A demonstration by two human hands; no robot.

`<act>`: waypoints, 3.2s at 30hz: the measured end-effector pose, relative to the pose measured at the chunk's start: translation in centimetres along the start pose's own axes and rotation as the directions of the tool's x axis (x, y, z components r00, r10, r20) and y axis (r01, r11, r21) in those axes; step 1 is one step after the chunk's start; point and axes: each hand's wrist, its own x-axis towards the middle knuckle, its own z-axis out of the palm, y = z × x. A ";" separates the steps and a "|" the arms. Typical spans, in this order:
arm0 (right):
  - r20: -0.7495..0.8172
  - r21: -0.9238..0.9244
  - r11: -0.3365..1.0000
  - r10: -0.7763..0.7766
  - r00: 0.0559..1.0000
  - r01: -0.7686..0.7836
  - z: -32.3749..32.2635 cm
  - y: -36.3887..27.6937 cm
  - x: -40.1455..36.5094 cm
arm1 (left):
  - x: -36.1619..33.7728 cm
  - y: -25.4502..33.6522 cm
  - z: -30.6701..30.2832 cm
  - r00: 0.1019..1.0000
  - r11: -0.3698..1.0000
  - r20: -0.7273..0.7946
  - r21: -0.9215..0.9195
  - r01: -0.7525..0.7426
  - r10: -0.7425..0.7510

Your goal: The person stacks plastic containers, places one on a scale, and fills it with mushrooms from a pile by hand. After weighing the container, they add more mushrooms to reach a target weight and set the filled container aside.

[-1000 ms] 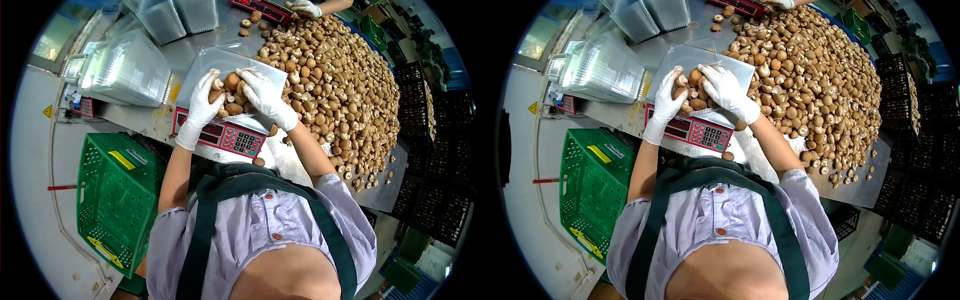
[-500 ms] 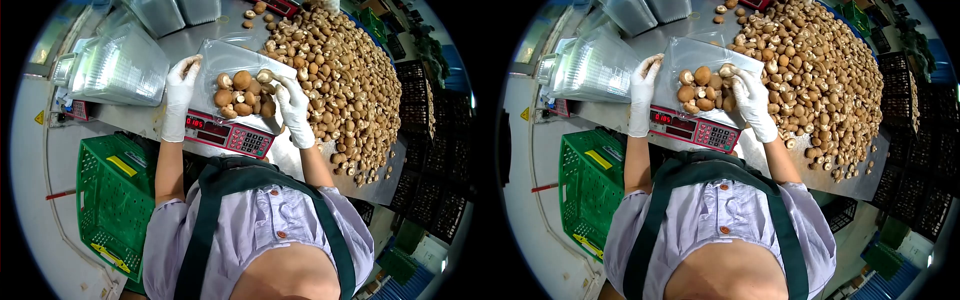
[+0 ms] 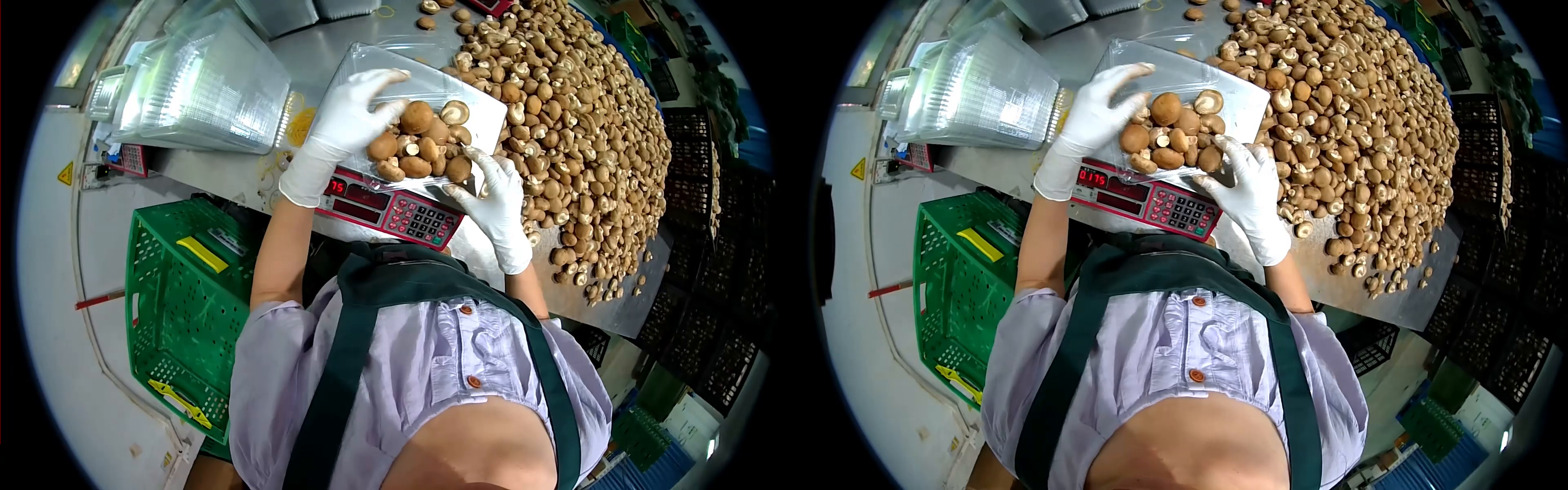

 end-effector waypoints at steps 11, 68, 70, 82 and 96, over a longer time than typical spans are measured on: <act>-0.072 0.399 0.906 0.188 0.980 -0.144 1.9 1.4 -0.5 | -2.5 1.7 3.1 0.980 0.980 -0.136 -0.115 -0.160 0.144; 0.118 0.351 0.890 0.268 0.956 -0.293 -0.3 3.1 4.8 | -4.4 2.6 3.1 0.995 0.932 0.097 0.361 -0.042 0.008; -0.082 0.061 0.996 0.072 0.994 -0.067 2.5 3.2 4.8 | -4.2 3.4 3.6 0.989 0.897 0.149 0.437 -0.071 0.006; -0.146 0.365 0.931 0.071 0.987 -0.013 4.5 1.4 3.2 | -5.6 3.2 5.5 0.985 0.848 -0.021 0.506 0.157 -0.170; 0.045 0.051 0.988 -0.148 0.988 0.146 1.0 -0.3 2.4 | -5.6 4.3 4.9 0.996 0.863 0.072 0.500 -0.075 0.045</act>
